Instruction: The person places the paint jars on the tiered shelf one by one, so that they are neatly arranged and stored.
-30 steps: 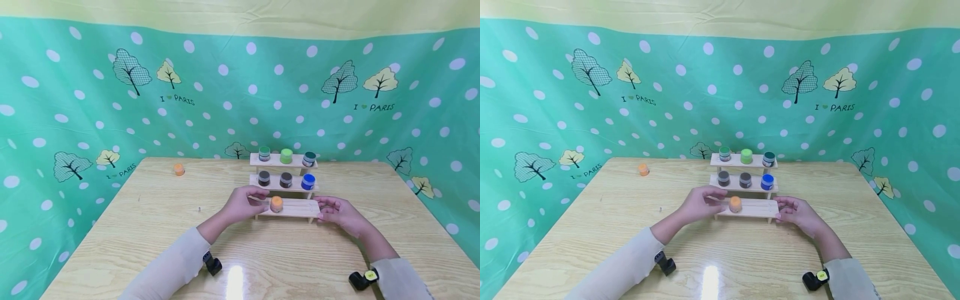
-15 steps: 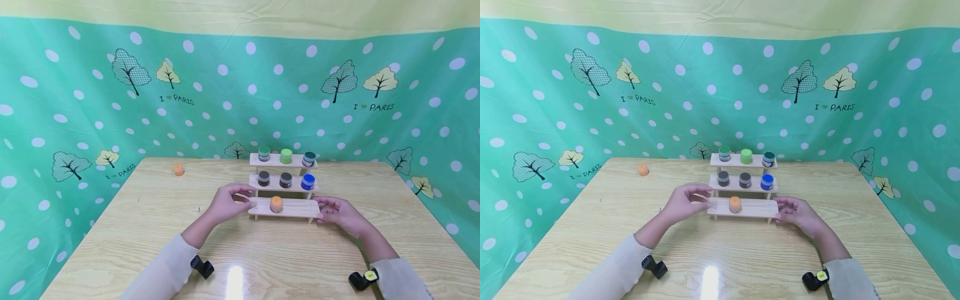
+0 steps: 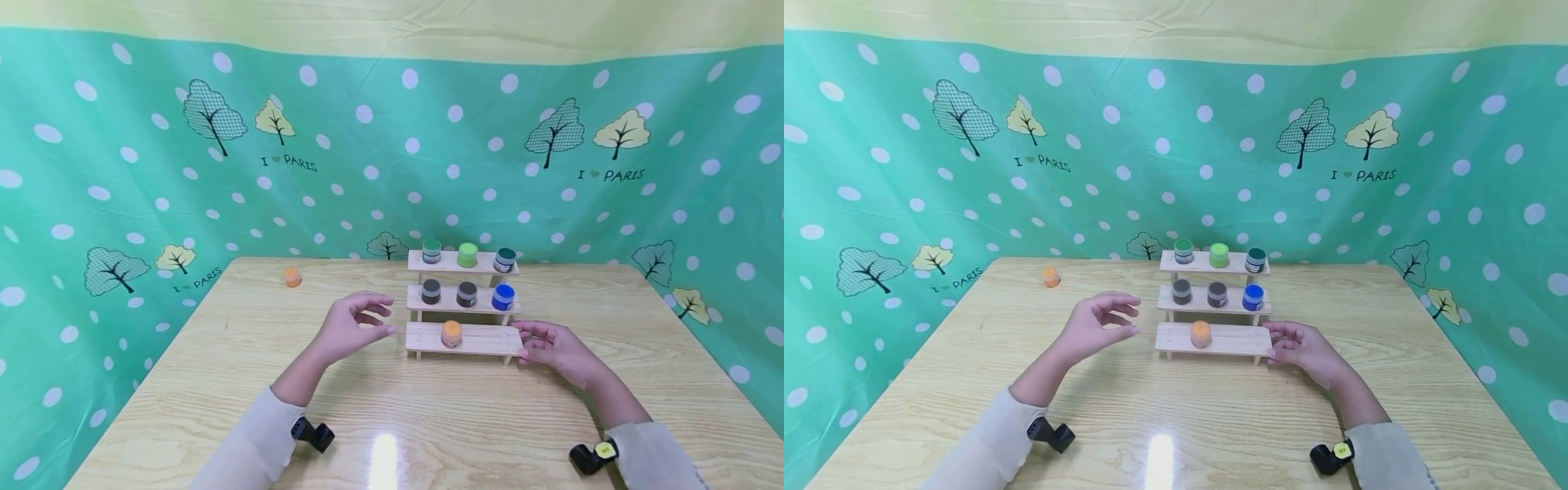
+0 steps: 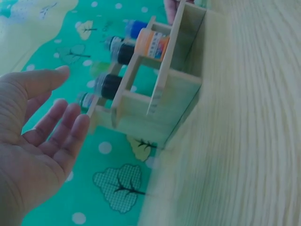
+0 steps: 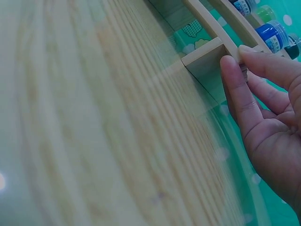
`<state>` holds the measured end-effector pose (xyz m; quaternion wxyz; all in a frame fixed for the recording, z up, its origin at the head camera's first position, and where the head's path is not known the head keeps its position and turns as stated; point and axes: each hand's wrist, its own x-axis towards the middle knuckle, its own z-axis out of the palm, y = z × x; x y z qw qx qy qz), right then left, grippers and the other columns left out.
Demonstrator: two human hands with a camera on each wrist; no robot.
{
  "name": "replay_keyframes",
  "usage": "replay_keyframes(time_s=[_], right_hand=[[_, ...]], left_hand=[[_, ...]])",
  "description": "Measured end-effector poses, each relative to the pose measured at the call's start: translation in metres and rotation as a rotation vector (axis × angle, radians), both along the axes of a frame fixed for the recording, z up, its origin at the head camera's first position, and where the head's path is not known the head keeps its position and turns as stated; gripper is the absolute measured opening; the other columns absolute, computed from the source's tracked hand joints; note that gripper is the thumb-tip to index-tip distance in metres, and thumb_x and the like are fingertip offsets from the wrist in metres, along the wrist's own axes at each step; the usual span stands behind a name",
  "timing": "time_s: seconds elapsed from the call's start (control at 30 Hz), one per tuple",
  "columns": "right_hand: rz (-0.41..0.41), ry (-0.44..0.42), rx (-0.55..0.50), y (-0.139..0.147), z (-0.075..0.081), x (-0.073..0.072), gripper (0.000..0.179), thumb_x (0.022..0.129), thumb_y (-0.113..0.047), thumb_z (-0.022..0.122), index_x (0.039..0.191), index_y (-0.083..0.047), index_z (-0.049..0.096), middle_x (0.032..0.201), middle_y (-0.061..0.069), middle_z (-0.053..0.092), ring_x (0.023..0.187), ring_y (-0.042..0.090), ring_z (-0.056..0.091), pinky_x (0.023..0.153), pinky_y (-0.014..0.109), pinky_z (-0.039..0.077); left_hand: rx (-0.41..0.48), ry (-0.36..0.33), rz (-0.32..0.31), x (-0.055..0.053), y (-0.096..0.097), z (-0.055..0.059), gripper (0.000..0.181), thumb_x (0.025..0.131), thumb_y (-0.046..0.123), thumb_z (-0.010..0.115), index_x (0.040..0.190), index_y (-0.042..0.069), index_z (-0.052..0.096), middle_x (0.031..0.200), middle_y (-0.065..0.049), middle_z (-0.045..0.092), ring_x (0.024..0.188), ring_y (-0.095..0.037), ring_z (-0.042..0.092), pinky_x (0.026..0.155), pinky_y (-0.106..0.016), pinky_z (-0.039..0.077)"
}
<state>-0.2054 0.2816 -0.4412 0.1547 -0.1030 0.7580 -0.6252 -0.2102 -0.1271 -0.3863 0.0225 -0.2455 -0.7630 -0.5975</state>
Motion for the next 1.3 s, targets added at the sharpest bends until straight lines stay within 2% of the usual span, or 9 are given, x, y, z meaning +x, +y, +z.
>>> replay_keyframes(time_s=[0.33,0.7,0.93,1.13,1.3], right_hand=[[0.014,0.002,-0.018,0.0,-0.001,0.0,0.07,0.087,-0.005,0.073,0.142,0.014,0.034,0.12,0.021,0.058,0.095,0.019,0.066,0.084,0.037,0.058],[-0.008,-0.004,0.005,0.001,-0.001,0.0,0.071,0.086,-0.007,0.074,0.142,0.013,0.035,0.124,0.023,0.056,0.095,0.019,0.065,0.084,0.035,0.058],[-0.004,0.002,0.01,0.0,-0.001,0.0,0.07,0.086,-0.007,0.073,0.142,0.012,0.036,0.122,0.021,0.057,0.095,0.019,0.066,0.084,0.035,0.058],[0.016,0.005,-0.013,0.0,0.002,0.002,0.068,0.088,-0.004,0.07,0.142,0.014,0.033,0.123,0.024,0.055,0.095,0.018,0.065,0.084,0.034,0.058],[0.023,0.006,-0.026,0.0,0.005,0.003,0.068,0.089,-0.003,0.069,0.143,0.014,0.031,0.125,0.027,0.053,0.095,0.018,0.065,0.084,0.034,0.058]], left_hand=[[-0.037,0.012,0.033,-0.002,-0.026,0.003,0.054,0.074,0.006,0.085,0.124,0.004,0.064,0.122,-0.009,0.061,0.106,-0.027,0.06,0.086,-0.034,0.057],[-0.026,0.048,0.1,-0.008,-0.054,0.006,0.054,0.078,0.003,0.081,0.128,0.002,0.06,0.124,-0.013,0.057,0.111,-0.028,0.056,0.089,-0.035,0.056],[-0.025,0.025,0.155,-0.009,-0.072,0.009,0.055,0.079,0.003,0.08,0.129,0.0,0.058,0.131,-0.019,0.053,0.114,-0.029,0.054,0.092,-0.038,0.054],[-0.04,-0.015,0.208,-0.012,-0.089,0.008,0.056,0.081,0.008,0.08,0.132,0.002,0.057,0.132,-0.013,0.053,0.118,-0.031,0.052,0.095,-0.04,0.052],[-0.043,-0.028,0.249,-0.015,-0.101,0.006,0.056,0.082,0.009,0.08,0.133,0.003,0.056,0.13,-0.011,0.054,0.12,-0.034,0.05,0.099,-0.048,0.049]])
